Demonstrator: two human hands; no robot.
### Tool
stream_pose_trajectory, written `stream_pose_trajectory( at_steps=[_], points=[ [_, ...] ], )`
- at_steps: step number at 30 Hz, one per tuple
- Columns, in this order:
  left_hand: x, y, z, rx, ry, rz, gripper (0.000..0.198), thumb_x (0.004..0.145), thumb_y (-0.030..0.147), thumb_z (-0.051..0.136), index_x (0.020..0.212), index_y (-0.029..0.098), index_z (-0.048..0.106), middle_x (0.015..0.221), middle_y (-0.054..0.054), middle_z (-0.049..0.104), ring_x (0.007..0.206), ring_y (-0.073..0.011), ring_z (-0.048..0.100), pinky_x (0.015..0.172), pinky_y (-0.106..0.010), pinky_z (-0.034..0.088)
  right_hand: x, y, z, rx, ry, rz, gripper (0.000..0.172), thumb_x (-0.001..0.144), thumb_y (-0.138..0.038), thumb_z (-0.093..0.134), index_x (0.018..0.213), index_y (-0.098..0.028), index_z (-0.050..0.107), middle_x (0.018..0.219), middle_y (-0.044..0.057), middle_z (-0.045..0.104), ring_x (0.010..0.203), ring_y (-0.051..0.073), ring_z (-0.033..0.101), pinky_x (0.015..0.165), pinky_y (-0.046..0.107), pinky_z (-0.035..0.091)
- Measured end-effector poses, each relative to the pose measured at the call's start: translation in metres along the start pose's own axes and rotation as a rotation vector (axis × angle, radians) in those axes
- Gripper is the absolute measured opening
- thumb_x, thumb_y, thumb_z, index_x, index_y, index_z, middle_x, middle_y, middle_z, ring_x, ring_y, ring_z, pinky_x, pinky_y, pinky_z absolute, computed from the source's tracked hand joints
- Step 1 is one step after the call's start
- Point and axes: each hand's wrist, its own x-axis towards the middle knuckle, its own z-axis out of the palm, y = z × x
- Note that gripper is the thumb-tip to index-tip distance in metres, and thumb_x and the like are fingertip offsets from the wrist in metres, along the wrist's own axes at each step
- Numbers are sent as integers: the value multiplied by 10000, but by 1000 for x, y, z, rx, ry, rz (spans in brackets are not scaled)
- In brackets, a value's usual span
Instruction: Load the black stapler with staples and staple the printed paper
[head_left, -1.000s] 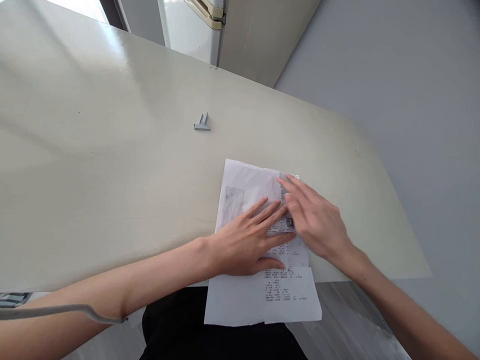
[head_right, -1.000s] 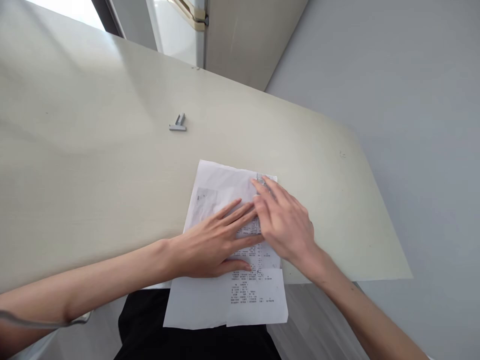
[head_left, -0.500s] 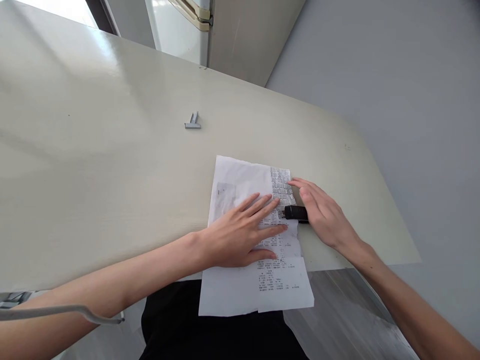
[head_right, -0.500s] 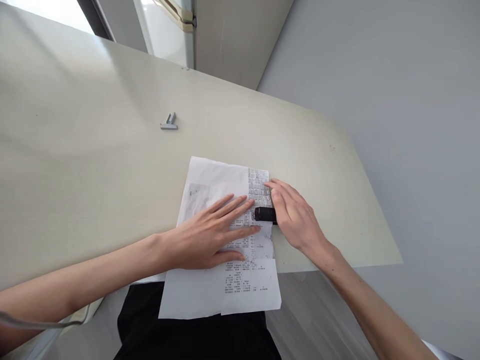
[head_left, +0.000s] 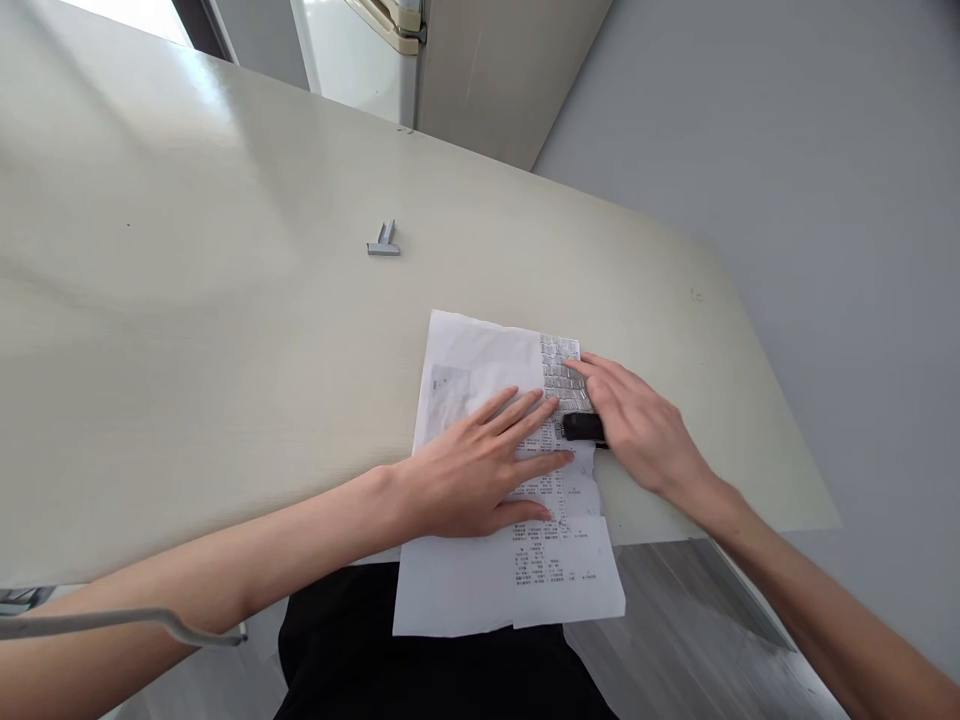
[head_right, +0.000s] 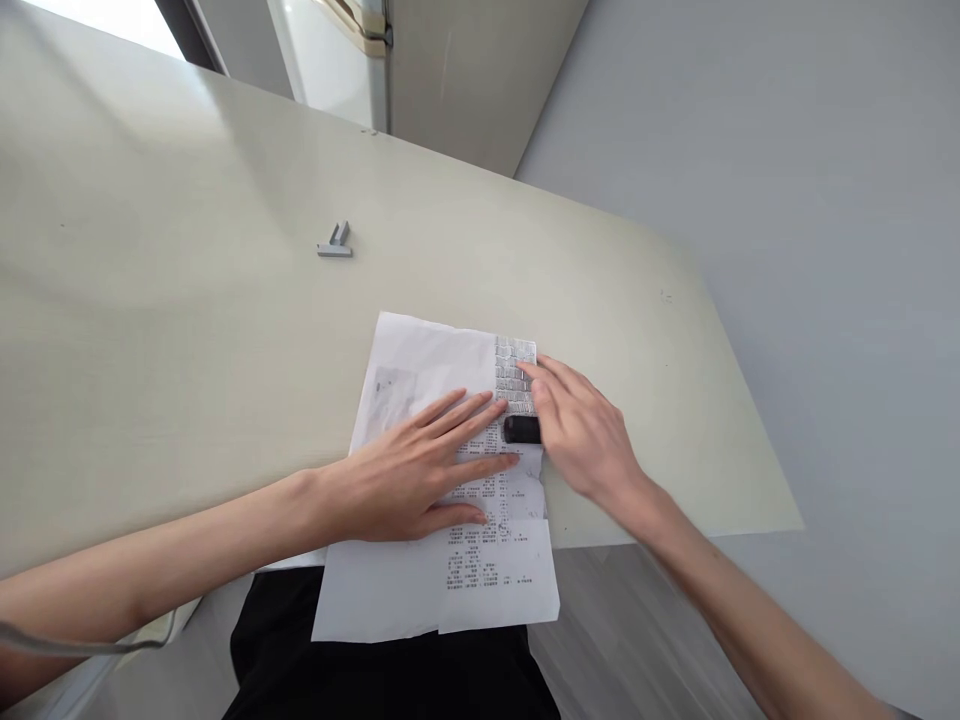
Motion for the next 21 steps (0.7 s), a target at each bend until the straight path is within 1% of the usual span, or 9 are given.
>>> stream_pose_trajectory(
  at_steps=[2,5,9,11,13,15,16,18,21],
  points=[
    [0,0,0,-15,1,2,615,1069,564,516,1597,250,499,1773,-99,186,1647,-342,126,1346,-537,131,0,9,-3,155,-17,-6,528,1123,-500,239,1456,-364,625,1623,-16,539,1532,265,463,1272,553,375],
    [1,-1,1,-35,6,4,616,1064,552,536,1592,236,509,1775,-108,171,1645,-359,124,1347,-534,129,-2,19,-3,340,55,-33,474,1118,-518,316,1391,-337,658,1575,8,588,1508,252,489,1288,515,358],
    [1,-2,-1,-60,22,1,589,1044,516,599,1572,267,528,1772,-80,213,1641,-358,165,1344,-534,154,-11,31,2,603,154,-9,386,1101,-522,417,1285,-316,687,1491,37,652,1409,264,589,1207,509,468],
    [3,-2,-5,-73,38,-12,538,1038,490,622,1526,270,564,1739,-89,321,1622,-344,254,1328,-525,218,-21,40,4,683,217,35,357,1091,-522,454,1237,-315,705,1438,42,685,1357,269,630,1164,503,509],
    [9,-1,-9,-90,82,-56,462,1039,434,638,1459,245,593,1638,-110,487,1550,-315,402,1278,-496,332,-34,51,4,675,283,102,331,1077,-519,500,1218,-319,724,1377,40,719,1317,273,653,1151,498,507],
    [19,0,-13,-102,139,-117,411,1032,376,658,1405,216,592,1501,-114,607,1435,-293,523,1195,-470,433,-46,61,4,623,315,181,327,1057,-532,540,1209,-323,741,1334,38,739,1269,276,671,1135,489,500],
    [25,1,-13,-102,158,-140,409,1025,363,670,1393,205,583,1451,-113,634,1389,-290,552,1157,-462,463,-51,66,4,595,312,218,340,1047,-550,551,1204,-322,749,1311,40,746,1235,278,681,1111,481,506],
    [37,2,-12,-94,166,-161,442,1008,378,694,1387,189,566,1405,-115,648,1339,-295,568,1113,-457,483,-57,73,6,549,281,278,392,1034,-592,545,1205,-315,764,1271,51,756,1163,283,693,1038,462,529],
    [50,-1,-5,-79,153,-160,492,975,417,734,1369,171,571,1387,-124,643,1314,-309,560,1099,-459,479,-57,76,10,527,260,290,443,1039,-612,516,1217,-299,775,1246,59,759,1146,282,679,966,418,536]
  ],
)
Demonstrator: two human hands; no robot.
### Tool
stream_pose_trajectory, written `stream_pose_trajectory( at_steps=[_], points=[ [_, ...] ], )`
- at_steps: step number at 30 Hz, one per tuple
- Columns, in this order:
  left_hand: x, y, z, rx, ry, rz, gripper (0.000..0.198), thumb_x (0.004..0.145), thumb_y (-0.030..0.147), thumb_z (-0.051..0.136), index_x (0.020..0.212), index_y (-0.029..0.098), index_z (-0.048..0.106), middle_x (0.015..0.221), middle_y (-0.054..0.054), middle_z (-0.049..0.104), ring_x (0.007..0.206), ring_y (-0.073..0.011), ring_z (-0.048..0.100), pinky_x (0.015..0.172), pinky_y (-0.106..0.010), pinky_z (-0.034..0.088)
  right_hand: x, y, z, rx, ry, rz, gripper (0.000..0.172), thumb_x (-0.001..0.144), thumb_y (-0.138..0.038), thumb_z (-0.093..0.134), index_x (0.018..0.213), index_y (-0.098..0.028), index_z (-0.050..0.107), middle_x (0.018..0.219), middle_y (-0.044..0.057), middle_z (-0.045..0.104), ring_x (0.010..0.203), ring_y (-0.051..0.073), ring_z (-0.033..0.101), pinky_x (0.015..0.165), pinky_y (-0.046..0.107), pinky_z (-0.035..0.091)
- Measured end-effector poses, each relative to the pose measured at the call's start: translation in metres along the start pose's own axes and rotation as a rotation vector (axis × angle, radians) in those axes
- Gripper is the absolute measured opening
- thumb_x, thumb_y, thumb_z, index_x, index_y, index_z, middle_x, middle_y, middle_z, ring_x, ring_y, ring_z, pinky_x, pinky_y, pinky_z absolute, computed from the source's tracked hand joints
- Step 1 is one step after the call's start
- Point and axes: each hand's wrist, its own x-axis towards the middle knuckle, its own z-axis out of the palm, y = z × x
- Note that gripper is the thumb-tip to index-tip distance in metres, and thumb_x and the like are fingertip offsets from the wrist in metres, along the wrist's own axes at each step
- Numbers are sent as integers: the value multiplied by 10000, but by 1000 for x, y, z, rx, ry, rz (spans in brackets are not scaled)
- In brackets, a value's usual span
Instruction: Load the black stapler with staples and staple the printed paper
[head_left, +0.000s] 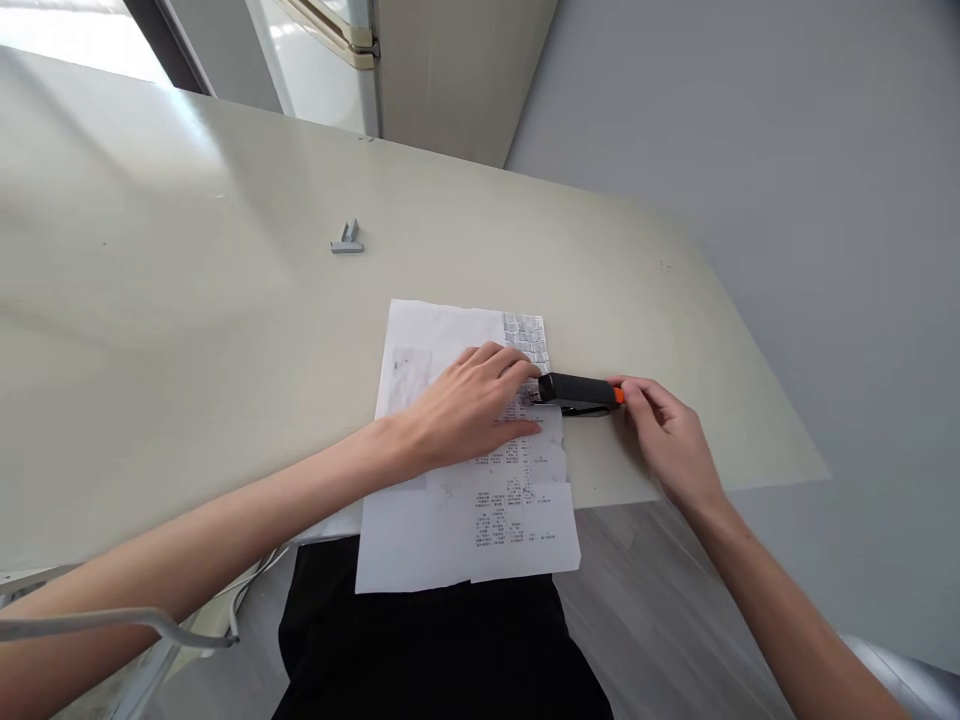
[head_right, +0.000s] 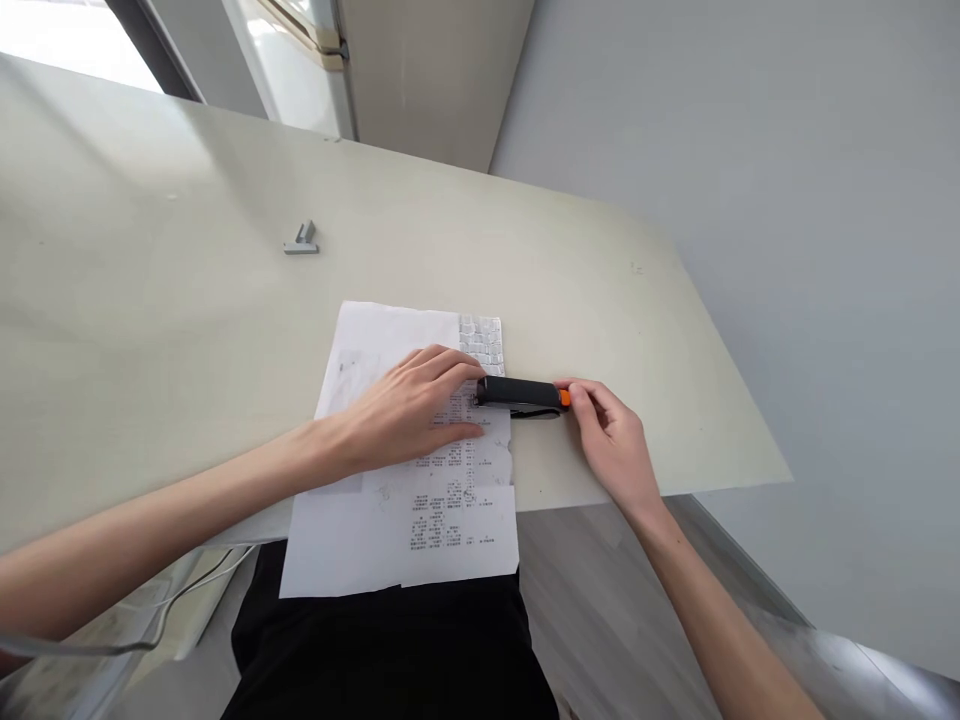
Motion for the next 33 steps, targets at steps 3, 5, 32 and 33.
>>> stream_pose_trajectory(
  at_steps=[3,5,32,33],
  points=[
    [3,-7,8,-6,13,13,436,956,417,752,1295,177,618,1402,-124,627,1312,-318,548,1101,-471,476,3,2,2,15,-12,-65,451,1061,-594,475,1213,-293,775,1255,56,749,1180,268,654,957,378,528],
    [3,-11,10,-30,29,29,383,963,410,744,1257,185,641,1400,-115,628,1303,-311,551,1102,-476,478,5,4,0,6,-80,-119,451,1077,-574,440,1261,-306,753,1238,51,740,1132,253,655,928,363,529],
    [38,1,33,42,180,39,235,986,370,712,891,162,661,929,-66,686,857,-214,610,822,-375,499,27,33,-18,-36,-183,-264,363,946,-461,704,1267,-292,699,846,1,601,626,154,407,613,324,411],
    [37,1,32,42,185,39,230,985,367,714,888,165,662,932,-63,691,858,-214,612,823,-376,498,27,33,-17,-36,-180,-271,359,947,-461,702,1265,-295,701,844,0,602,623,155,409,610,325,413]
  ],
)
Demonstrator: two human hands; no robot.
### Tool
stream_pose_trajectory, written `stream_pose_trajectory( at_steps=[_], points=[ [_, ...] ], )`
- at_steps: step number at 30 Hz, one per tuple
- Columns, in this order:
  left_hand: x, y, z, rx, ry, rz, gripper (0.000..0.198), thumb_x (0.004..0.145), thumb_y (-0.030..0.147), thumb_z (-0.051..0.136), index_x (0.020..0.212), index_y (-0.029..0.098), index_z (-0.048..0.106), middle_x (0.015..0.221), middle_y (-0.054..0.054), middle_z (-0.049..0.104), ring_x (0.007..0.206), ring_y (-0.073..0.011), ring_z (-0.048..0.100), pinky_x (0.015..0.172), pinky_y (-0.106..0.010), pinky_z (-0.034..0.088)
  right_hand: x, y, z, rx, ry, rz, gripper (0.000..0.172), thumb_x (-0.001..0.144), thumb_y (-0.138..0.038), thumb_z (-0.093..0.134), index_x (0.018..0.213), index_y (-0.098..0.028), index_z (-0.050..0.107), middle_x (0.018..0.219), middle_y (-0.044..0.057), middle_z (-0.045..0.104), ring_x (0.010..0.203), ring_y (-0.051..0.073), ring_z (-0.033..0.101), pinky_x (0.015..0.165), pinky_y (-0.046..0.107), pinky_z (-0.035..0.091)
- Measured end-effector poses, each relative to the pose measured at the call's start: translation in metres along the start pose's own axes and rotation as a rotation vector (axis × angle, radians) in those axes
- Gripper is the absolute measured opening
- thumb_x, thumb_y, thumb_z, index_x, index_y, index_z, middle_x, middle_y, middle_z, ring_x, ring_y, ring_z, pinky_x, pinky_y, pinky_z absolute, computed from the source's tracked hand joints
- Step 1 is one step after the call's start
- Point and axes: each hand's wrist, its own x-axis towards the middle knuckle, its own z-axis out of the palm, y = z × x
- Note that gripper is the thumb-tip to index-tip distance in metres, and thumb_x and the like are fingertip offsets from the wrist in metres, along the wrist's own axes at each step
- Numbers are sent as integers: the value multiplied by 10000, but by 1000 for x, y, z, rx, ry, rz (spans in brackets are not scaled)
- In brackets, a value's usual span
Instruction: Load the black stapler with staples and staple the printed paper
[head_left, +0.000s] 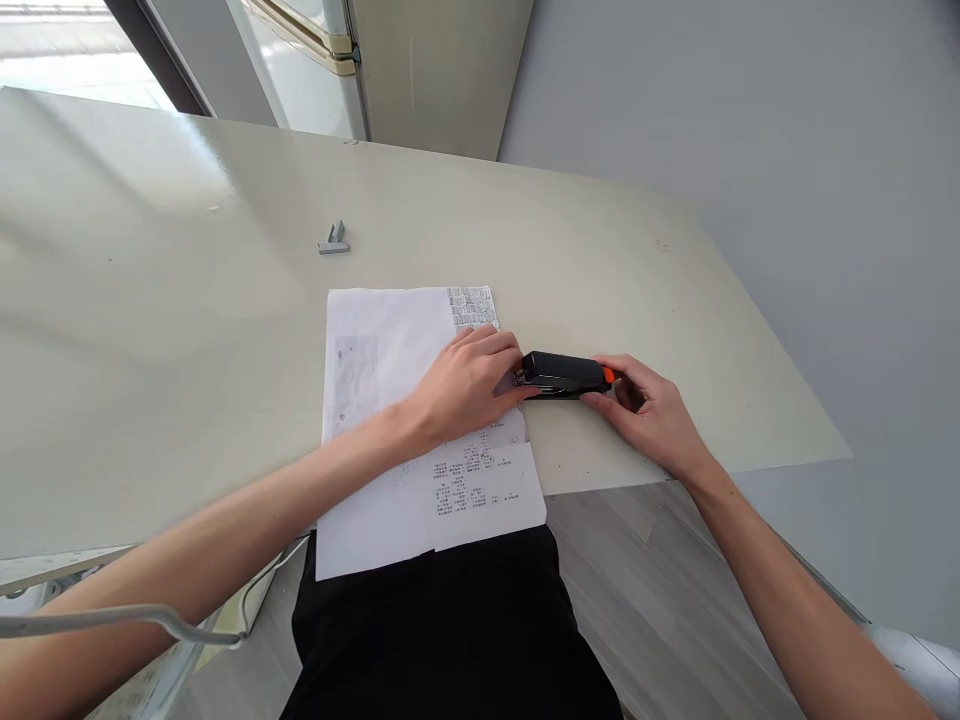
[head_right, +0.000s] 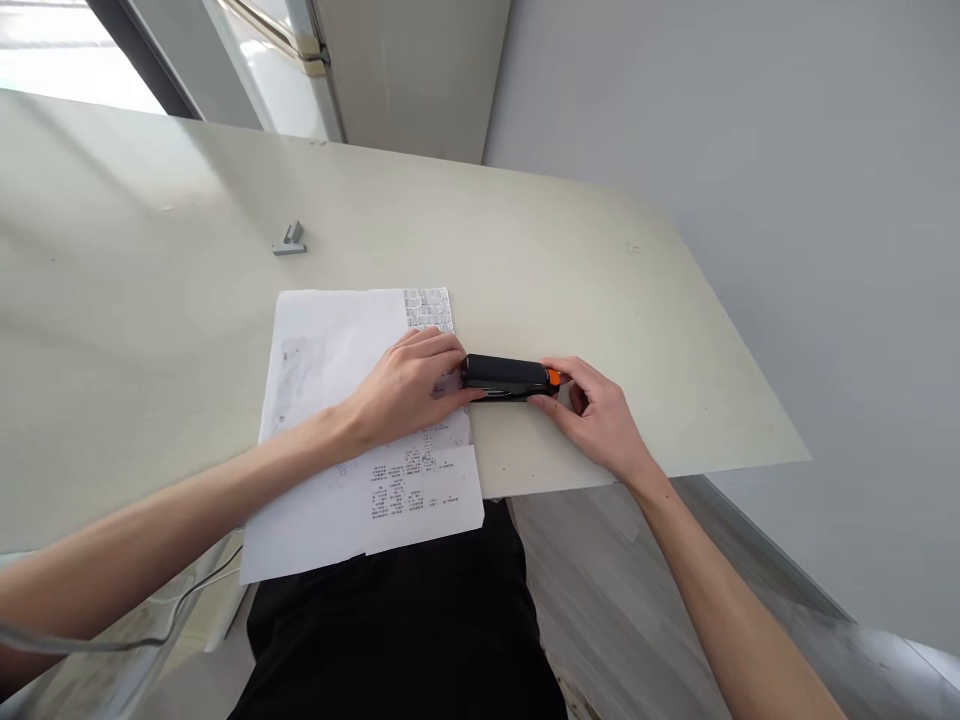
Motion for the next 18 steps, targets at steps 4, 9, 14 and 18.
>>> stream_pose_trajectory(
  at_steps=[4,9,14,18],
  points=[
    [-4,-2,-4,-35,-7,0,224,978,373,728,894,171,676,943,-56,716,879,-218,636,855,-388,510,0,0,0,0,-12,2,350,955,-461,692,1269,-307,701,838,-3,604,613,158,409,600,325,421],
    [-9,-1,-7,-12,15,-1,191,1014,348,683,920,182,692,982,-56,769,939,-233,676,918,-414,510,0,2,2,-5,-14,-6,364,958,-492,682,1271,-307,698,848,5,610,615,162,408,602,331,433],
    [-11,4,-12,67,-20,35,174,1054,295,609,946,191,697,1009,-51,780,982,-232,665,995,-421,476,-1,2,1,-32,-17,-13,380,968,-502,666,1290,-302,692,879,15,634,630,162,425,609,325,437],
    [-11,6,-14,94,-21,57,164,1051,263,588,958,206,711,1046,-42,787,1035,-239,655,1066,-440,441,-1,2,0,-24,-11,-20,358,968,-503,668,1269,-311,702,927,14,654,612,156,420,592,320,425]
  ],
)
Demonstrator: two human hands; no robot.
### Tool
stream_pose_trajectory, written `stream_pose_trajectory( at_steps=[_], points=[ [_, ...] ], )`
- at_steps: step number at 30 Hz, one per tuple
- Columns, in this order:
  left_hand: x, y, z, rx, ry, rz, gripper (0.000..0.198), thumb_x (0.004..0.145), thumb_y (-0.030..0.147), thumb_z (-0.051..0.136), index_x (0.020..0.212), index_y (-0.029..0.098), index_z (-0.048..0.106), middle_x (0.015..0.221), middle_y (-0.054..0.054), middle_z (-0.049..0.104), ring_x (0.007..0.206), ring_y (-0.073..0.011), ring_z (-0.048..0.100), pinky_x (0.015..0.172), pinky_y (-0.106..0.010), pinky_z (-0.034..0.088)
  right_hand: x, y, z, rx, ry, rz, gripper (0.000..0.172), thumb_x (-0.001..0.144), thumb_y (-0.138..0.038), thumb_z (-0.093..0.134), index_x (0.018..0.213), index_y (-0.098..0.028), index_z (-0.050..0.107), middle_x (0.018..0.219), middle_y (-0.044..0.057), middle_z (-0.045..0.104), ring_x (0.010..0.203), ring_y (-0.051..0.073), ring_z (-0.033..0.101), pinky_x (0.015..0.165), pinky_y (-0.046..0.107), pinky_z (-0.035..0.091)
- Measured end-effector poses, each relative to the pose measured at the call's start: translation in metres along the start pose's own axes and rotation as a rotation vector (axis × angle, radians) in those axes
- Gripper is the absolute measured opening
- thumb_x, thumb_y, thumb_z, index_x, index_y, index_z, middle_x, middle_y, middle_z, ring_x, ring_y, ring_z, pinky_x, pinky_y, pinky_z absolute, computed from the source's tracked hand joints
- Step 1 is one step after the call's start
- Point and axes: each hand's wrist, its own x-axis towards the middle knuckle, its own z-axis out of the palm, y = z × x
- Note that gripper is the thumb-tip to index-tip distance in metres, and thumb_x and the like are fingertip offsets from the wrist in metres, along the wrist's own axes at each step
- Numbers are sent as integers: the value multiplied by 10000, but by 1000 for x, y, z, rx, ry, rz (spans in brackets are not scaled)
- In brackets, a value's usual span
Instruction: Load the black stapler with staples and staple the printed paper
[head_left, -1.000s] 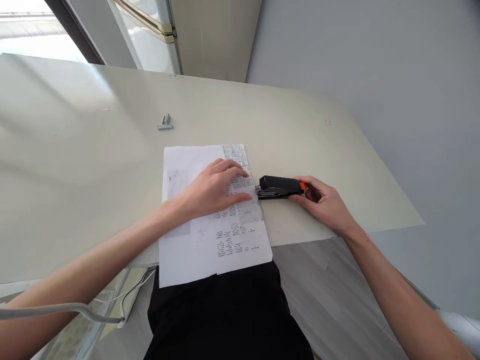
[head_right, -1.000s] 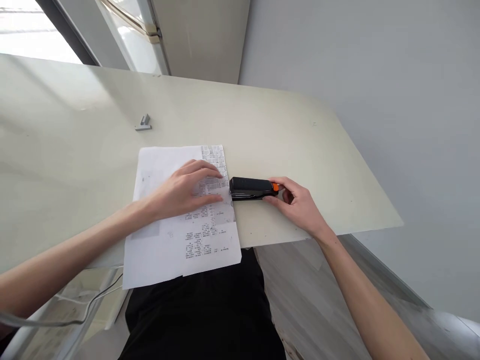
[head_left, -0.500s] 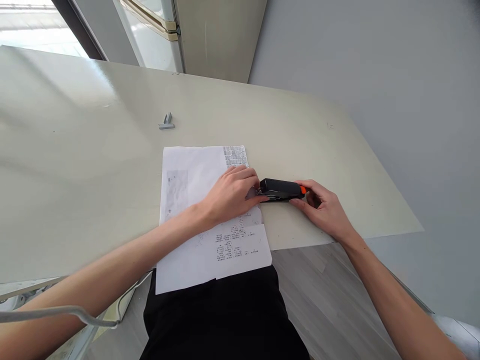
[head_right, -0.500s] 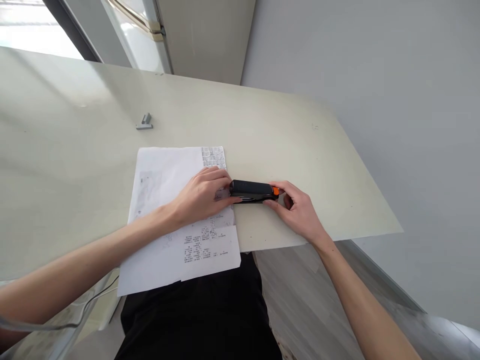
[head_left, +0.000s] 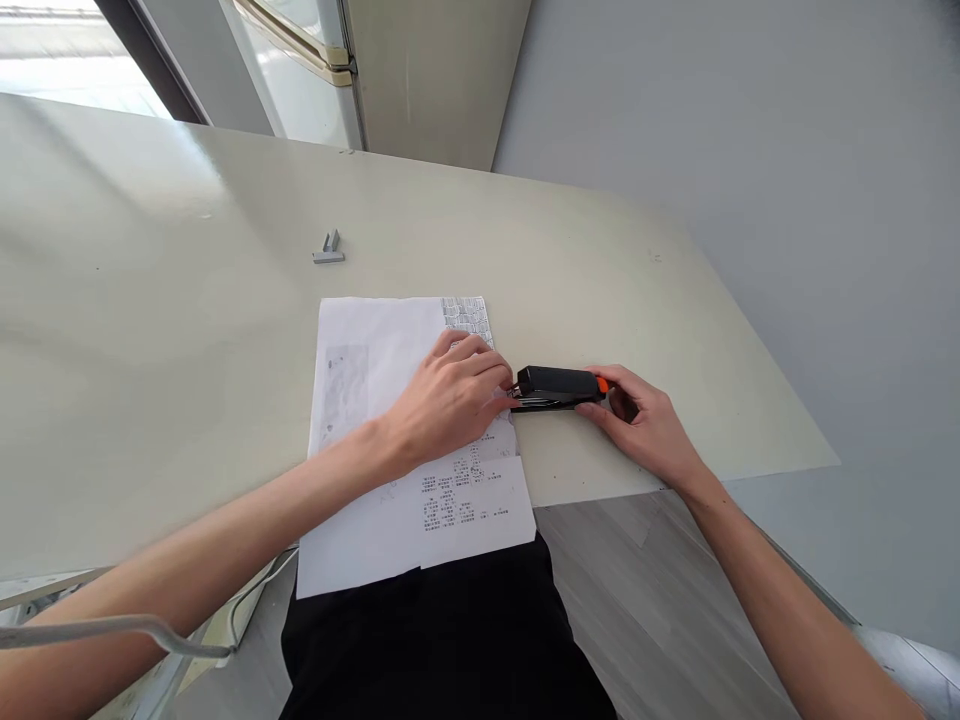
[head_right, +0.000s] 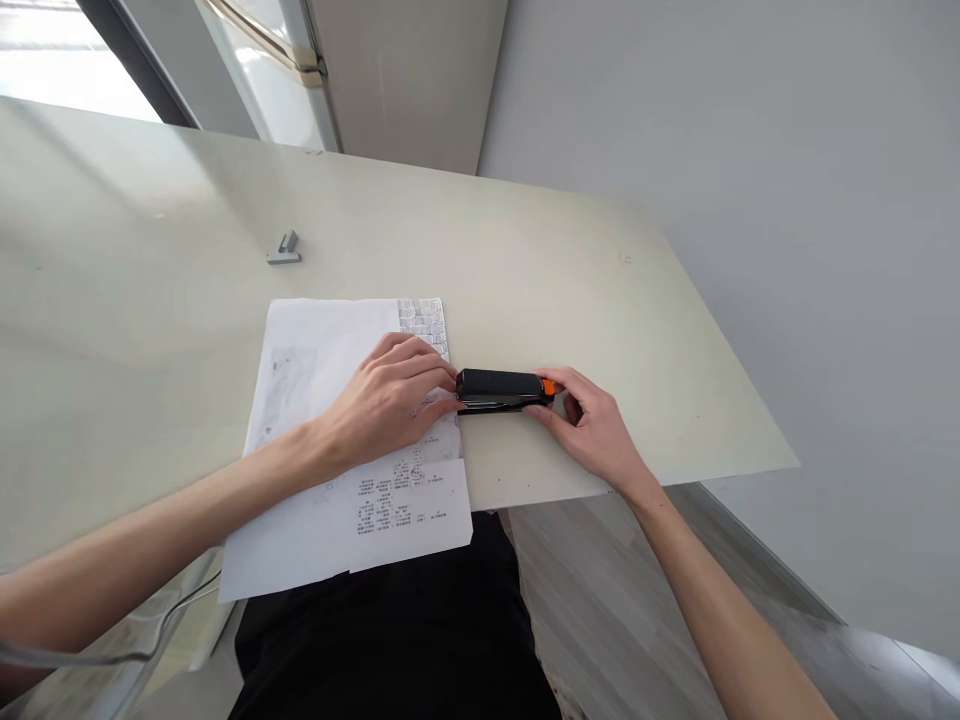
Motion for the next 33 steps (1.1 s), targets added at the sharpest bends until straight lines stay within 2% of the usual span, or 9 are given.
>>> stream_pose_trajectory(
  at_steps=[10,16,20,22,27,33],
  points=[
    [1,0,0,10,19,30,137,1029,265,613,941,220,709,984,-12,789,987,-215,675,1227,-490,326,0,5,0,38,1,-17,344,962,-481,689,1261,-310,699,1049,29,686,632,154,429,598,329,419],
    [13,2,-13,-172,-7,-69,145,1006,334,666,941,207,690,969,-35,763,964,-220,677,1031,-442,483,-1,-2,-16,113,43,-35,318,952,-473,699,1229,-316,706,1105,38,691,821,204,587,783,373,528],
    [17,1,-24,-393,6,-151,174,959,376,718,1005,208,710,1031,-45,753,939,-197,688,848,-356,556,-3,-18,-26,90,81,-29,291,946,-473,711,1202,-336,730,1086,33,698,812,206,602,778,385,554],
    [18,0,-29,-469,-12,-189,187,935,388,743,997,212,724,1009,-40,748,908,-188,684,765,-319,555,-5,-26,-28,90,84,-27,278,947,-469,714,1194,-344,739,1087,32,701,793,202,604,768,385,565],
    [20,-2,-33,-606,-93,-243,189,911,379,766,995,214,730,981,-25,739,891,-173,674,739,-307,546,-6,-35,-29,100,60,6,282,953,-484,708,1193,-339,744,1032,36,713,719,193,590,731,390,576],
    [21,-9,-31,-624,-169,-292,213,895,417,770,924,219,696,979,-25,723,837,-172,642,663,-307,507,-3,-35,-28,87,30,6,303,956,-493,697,1218,-349,751,1080,32,729,719,189,609,772,403,605]
  ],
)
